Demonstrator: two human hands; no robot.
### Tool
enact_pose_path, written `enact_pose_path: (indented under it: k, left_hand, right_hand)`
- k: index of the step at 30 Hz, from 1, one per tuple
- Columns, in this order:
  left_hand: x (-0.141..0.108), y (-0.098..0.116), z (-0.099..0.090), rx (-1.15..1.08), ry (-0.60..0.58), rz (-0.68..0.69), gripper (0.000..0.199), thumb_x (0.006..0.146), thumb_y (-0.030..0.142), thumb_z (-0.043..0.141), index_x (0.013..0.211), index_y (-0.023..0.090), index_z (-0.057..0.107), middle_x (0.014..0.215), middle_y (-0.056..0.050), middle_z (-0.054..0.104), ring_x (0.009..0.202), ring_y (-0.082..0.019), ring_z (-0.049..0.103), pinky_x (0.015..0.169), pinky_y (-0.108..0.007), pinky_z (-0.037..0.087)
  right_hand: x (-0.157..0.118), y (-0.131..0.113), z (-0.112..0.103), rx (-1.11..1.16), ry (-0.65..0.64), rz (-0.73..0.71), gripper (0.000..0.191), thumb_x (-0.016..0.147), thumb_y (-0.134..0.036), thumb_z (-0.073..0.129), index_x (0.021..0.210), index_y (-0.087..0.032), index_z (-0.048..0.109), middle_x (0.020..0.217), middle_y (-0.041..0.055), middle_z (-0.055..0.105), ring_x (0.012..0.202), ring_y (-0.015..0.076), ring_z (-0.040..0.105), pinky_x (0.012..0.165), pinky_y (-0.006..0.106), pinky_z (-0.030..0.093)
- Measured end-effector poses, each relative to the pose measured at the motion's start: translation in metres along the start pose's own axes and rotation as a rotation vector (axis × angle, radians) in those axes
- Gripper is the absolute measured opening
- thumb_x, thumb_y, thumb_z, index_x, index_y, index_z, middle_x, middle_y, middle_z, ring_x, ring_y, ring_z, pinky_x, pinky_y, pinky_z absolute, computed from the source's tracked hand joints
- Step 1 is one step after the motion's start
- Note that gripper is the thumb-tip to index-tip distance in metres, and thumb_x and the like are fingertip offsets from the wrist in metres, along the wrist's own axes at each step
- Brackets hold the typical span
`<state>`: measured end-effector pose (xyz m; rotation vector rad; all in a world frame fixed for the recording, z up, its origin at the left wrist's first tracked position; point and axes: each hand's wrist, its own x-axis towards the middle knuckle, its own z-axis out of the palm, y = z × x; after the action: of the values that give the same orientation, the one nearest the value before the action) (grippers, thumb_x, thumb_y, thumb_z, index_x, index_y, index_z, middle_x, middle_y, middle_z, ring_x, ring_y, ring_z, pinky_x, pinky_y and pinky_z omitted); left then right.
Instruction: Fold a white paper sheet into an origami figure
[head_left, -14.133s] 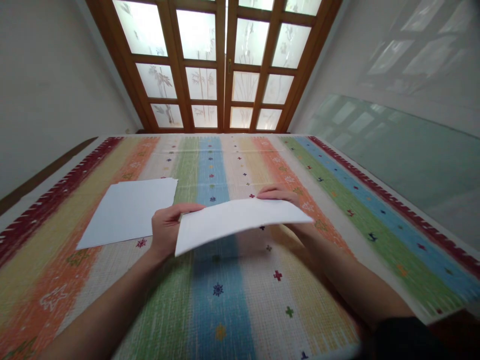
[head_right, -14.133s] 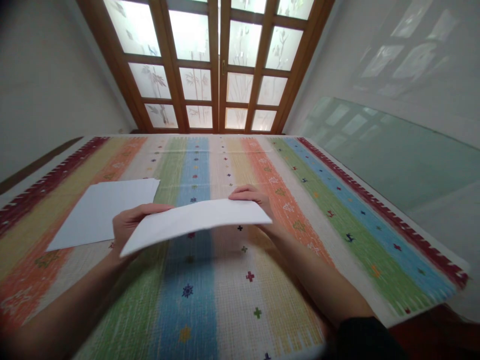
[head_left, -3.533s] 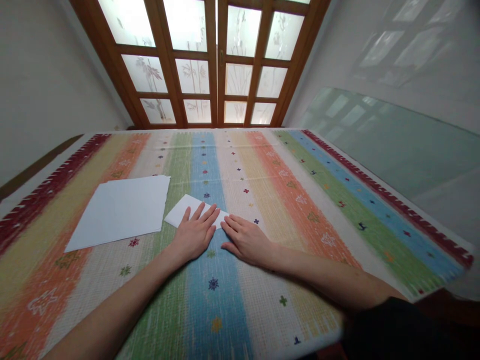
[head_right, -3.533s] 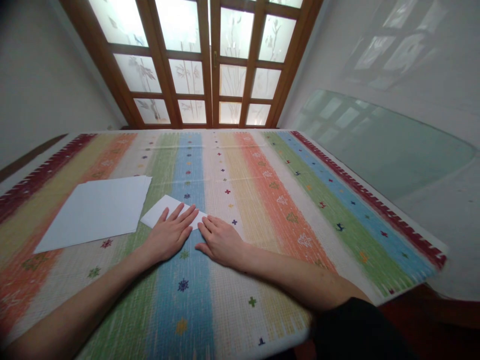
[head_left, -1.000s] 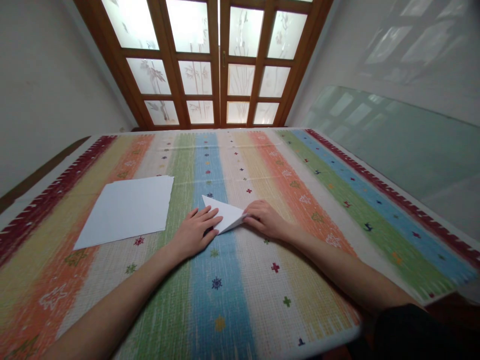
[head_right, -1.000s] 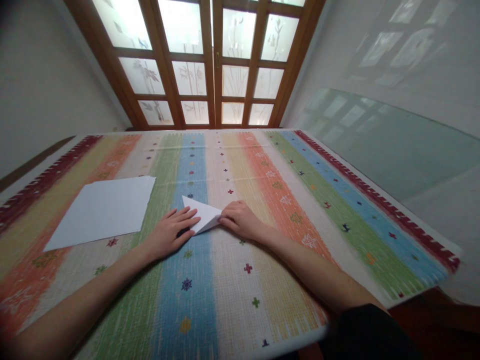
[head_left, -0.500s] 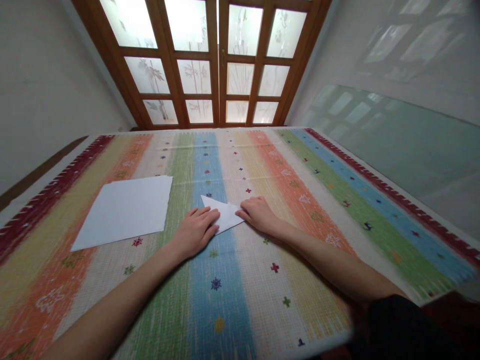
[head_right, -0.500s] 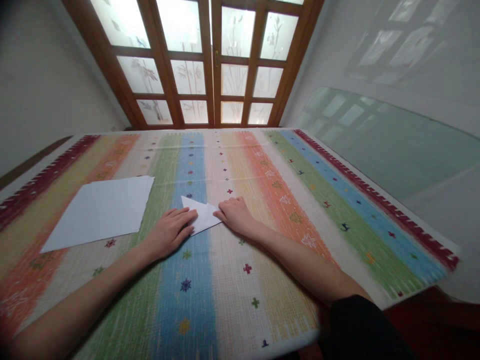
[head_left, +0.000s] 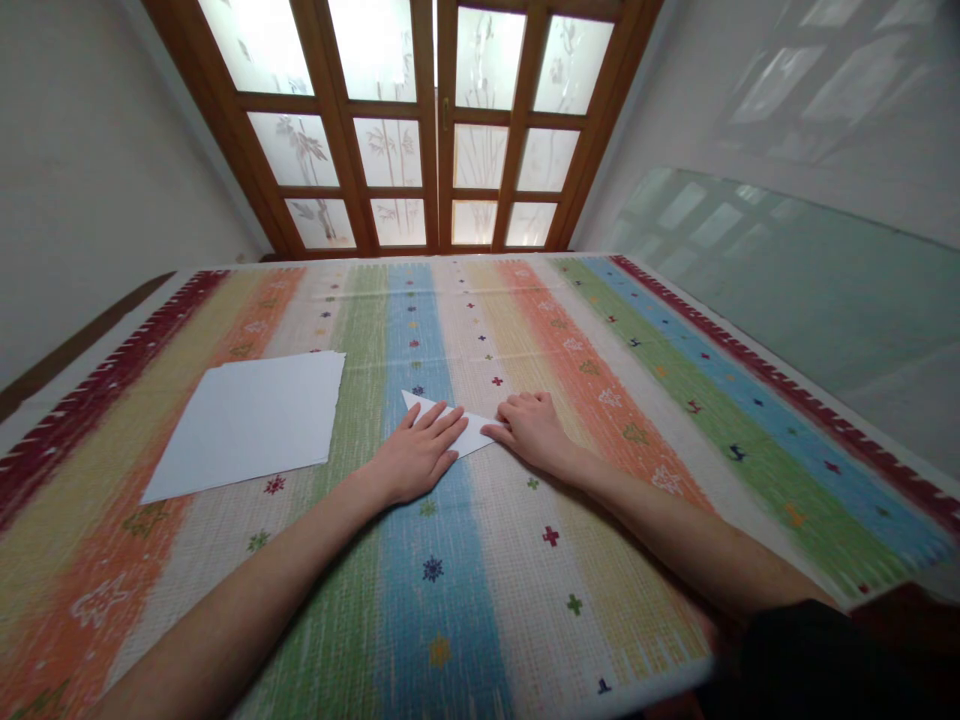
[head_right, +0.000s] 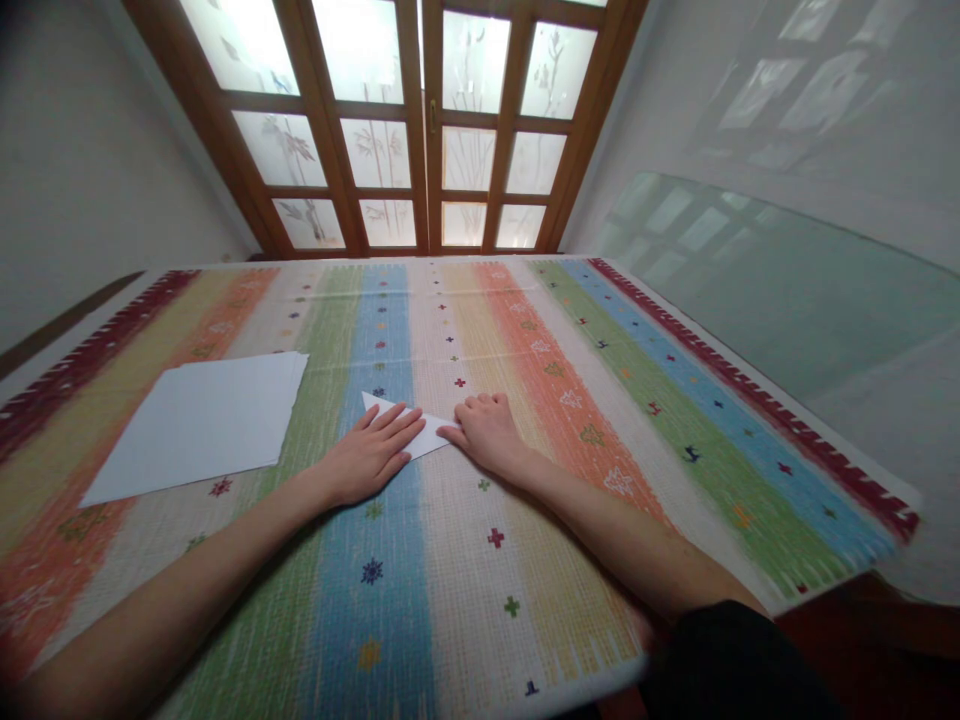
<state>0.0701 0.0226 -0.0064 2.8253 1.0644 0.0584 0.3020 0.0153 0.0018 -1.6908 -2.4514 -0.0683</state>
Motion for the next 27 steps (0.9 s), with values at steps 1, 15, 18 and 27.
enact_pose_path:
  k: [1, 15, 18, 27]
  left_hand:
    - [0.000, 0.000, -0.001, -0.004, -0.008, -0.008, 0.052, 0.100, 0.036, 0.030, 0.150, 0.021, 0.034, 0.157, -0.007, 0.034, 0.147, -0.028, 0.024, 0.117, -0.053, 0.017]
    - [0.001, -0.001, -0.002, -0.022, -0.001, -0.015, 0.051, 0.099, 0.042, 0.037, 0.148, 0.027, 0.039, 0.155, -0.005, 0.038, 0.146, -0.030, 0.026, 0.116, -0.054, 0.017]
    - [0.000, -0.001, -0.002, -0.013, 0.003, -0.018, 0.052, 0.099, 0.042, 0.036, 0.148, 0.026, 0.038, 0.155, -0.006, 0.038, 0.146, -0.030, 0.026, 0.117, -0.053, 0.017]
    - [-0.007, -0.010, -0.007, -0.024, -0.054, -0.020, 0.053, 0.099, 0.047, 0.038, 0.149, 0.029, 0.036, 0.156, -0.003, 0.036, 0.146, -0.031, 0.024, 0.116, -0.056, 0.015]
  right_hand:
    - [-0.003, 0.005, -0.001, -0.004, 0.014, 0.025, 0.040, 0.096, -0.049, 0.049, 0.078, -0.017, 0.064, 0.084, 0.0089, 0.068, 0.086, 0.0247, 0.058, 0.077, 0.036, 0.028]
    - [-0.037, 0.003, -0.007, 0.124, 0.112, -0.334, 0.040, 0.096, -0.026, 0.042, 0.131, -0.011, 0.054, 0.135, 0.0162, 0.057, 0.126, 0.0277, 0.051, 0.105, 0.045, 0.037]
    - [-0.043, -0.001, -0.001, 0.193, -0.037, -0.416, 0.054, 0.096, -0.038, 0.045, 0.142, -0.009, 0.044, 0.146, 0.0185, 0.047, 0.137, 0.0279, 0.041, 0.112, 0.047, 0.035]
    - [-0.061, -0.003, -0.010, 0.174, -0.040, -0.266, 0.057, 0.094, -0.043, 0.050, 0.137, -0.006, 0.051, 0.141, 0.0233, 0.051, 0.132, 0.0334, 0.048, 0.110, 0.051, 0.038]
